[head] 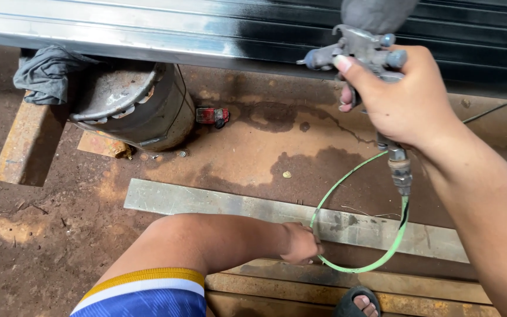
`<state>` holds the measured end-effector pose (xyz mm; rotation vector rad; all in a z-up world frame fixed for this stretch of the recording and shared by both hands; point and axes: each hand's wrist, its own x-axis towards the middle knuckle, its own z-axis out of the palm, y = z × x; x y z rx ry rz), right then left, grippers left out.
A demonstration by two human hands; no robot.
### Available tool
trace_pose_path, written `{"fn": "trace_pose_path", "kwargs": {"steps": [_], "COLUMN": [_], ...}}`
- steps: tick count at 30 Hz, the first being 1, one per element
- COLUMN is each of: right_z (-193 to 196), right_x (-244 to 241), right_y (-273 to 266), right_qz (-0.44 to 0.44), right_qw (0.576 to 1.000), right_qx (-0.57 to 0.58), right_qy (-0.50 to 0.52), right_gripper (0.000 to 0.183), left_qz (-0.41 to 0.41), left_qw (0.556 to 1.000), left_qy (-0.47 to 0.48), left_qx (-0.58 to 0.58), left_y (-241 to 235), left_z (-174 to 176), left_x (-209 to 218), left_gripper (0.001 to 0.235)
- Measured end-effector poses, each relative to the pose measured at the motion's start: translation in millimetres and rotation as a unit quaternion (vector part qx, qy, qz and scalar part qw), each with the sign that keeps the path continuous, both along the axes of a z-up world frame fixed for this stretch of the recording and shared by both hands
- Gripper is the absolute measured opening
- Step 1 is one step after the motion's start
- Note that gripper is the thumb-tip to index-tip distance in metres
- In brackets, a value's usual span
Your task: Spray painting long metal beams with black paint using a pneumatic spray gun on a fabrication floor.
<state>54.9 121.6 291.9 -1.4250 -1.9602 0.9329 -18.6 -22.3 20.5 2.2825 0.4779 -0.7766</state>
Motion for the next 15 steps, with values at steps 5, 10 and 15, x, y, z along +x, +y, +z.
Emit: {"fn": "trace_pose_path", "kwargs": {"steps": [5,10,15], "right_z": [0,-5,-38], "right_x": [41,97,179], "right_y": [-4,-13,-8], "right_qz": [-0.056,-0.077,-0.154], "right_qw": [0.998,0.993,0.986], "right_qx": [0.007,0.044,0.063], "right_qy": [-0.037,-0.072,-0.006], "right_gripper": [0.034,0.043,0.03], "left_qz": [-0.013,-0.023,-0.026], "left_qw": [0.999,0.998,0.995], "left_qy": [-0.038,-0.051,-0.094], "left_qx": [0.022,0.006,0.018], "left_y": [2,3,5], "left_z": [-18,-4,-30], "left_x": [10,20,37], "left_gripper": [0.05,0.05,0.048]}}
